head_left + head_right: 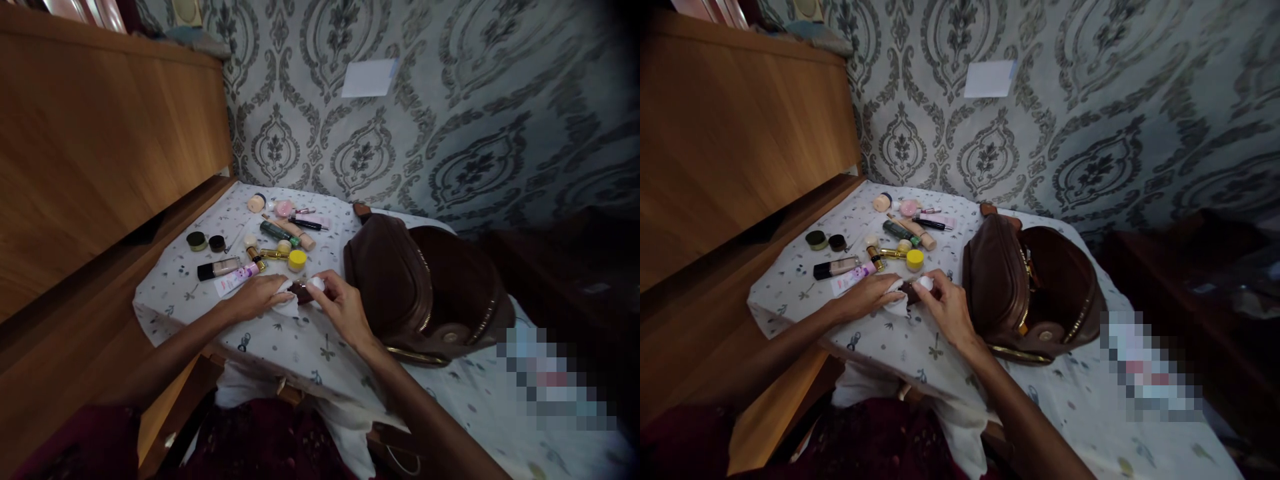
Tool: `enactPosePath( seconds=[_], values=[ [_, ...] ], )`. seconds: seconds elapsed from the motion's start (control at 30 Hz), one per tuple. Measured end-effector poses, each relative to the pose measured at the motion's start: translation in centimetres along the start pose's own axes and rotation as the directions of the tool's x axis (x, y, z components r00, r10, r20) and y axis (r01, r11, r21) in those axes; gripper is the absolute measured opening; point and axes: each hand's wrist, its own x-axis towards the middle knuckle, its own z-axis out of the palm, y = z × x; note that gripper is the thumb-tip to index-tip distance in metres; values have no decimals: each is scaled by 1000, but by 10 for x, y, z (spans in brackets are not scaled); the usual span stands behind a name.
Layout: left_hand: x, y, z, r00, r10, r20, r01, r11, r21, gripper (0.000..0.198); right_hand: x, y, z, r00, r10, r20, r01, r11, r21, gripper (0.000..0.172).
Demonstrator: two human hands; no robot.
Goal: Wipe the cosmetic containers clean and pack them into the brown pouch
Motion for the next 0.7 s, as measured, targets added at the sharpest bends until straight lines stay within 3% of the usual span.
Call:
enactPosePath(
  seconds=[0.1,0.2,0.5,0.7],
  values=[
    [4,12,5,992,26,-120,-9,990,144,35,5,-12,-1,999,-47,23,49,993,-108,32],
    [10,21,9,984,50,-174,-10,975,224,43,8,-20,0,997,-75,31,79,980,-182,31],
    [8,0,21,997,-5,-76,20,982,190,34,13,-22,-19,981,-88,171,122,971,-205,37],
    [3,-3,27,995,-11,-95,36,963,266,42,15,-23,-26,968,-27,250,102,950,-295,27]
  ],
)
